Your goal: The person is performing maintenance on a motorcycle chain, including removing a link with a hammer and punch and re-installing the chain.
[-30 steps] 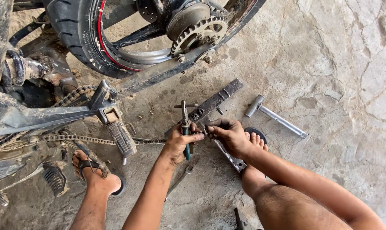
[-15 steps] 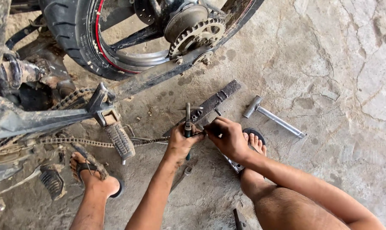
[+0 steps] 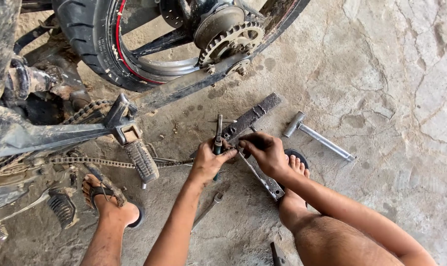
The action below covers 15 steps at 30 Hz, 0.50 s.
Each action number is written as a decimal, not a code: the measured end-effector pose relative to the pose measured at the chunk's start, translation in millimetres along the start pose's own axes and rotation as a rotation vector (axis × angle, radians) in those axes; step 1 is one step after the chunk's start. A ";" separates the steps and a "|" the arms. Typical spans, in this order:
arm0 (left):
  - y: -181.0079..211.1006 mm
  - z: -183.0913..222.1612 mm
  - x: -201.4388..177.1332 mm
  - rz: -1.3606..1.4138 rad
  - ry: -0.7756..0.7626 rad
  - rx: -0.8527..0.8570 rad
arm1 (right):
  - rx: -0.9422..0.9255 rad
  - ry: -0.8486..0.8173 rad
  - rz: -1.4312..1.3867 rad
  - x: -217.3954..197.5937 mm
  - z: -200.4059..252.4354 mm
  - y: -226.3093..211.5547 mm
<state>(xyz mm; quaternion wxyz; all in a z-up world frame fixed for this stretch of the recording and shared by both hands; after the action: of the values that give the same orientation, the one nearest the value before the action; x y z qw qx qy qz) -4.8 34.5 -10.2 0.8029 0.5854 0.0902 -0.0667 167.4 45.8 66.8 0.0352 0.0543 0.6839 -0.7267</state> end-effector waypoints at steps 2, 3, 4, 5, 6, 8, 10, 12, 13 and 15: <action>5.9 -1.8 -3.2 -0.081 -0.126 0.075 | 0.211 0.060 -0.205 1.8 0.9 7.8; 17.1 -0.1 -7.1 -0.082 -0.130 0.073 | 0.214 0.063 -0.205 3.5 -0.3 12.8; 27.9 1.6 -11.1 -0.222 -0.119 0.071 | 0.263 0.097 -0.314 4.5 -1.4 18.7; 40.6 1.0 -15.3 -0.362 -0.102 0.075 | 0.305 0.127 -0.424 5.3 -5.3 23.5; 26.3 -2.0 -21.4 -0.363 -0.101 0.079 | 0.301 0.127 -0.425 5.9 -9.2 32.4; -6.6 -8.3 -36.4 -0.421 -0.057 0.012 | 0.435 0.196 -0.513 8.3 -15.9 55.6; -10.4 -22.1 -42.3 -0.397 0.052 0.018 | 0.498 0.186 -0.481 11.0 -10.4 55.2; -15.0 -37.1 -48.8 -0.375 0.162 0.023 | 0.562 0.174 -0.449 20.6 -1.8 61.5; -17.4 -45.8 -50.7 -0.310 0.189 0.008 | 0.601 0.148 -0.489 28.7 3.3 67.2; -14.0 -61.0 -50.3 -0.244 0.224 -0.008 | 0.641 0.114 -0.526 38.6 4.6 74.5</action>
<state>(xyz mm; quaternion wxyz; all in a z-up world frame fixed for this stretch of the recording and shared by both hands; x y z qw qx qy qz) -60.9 88.4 -30.2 0.7762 0.5705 0.2500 -0.0974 138.3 37.4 -11.6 -0.2081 -0.0741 0.4147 -0.8827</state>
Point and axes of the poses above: each hand's wrist, its own z-axis away from the middle knuckle, its own x-axis out of the palm, y = z × x, the point moved 3 cm from there along -z, towards the middle knuckle, and after that the axes turned 8 degrees about y, right-handed, at the moved point
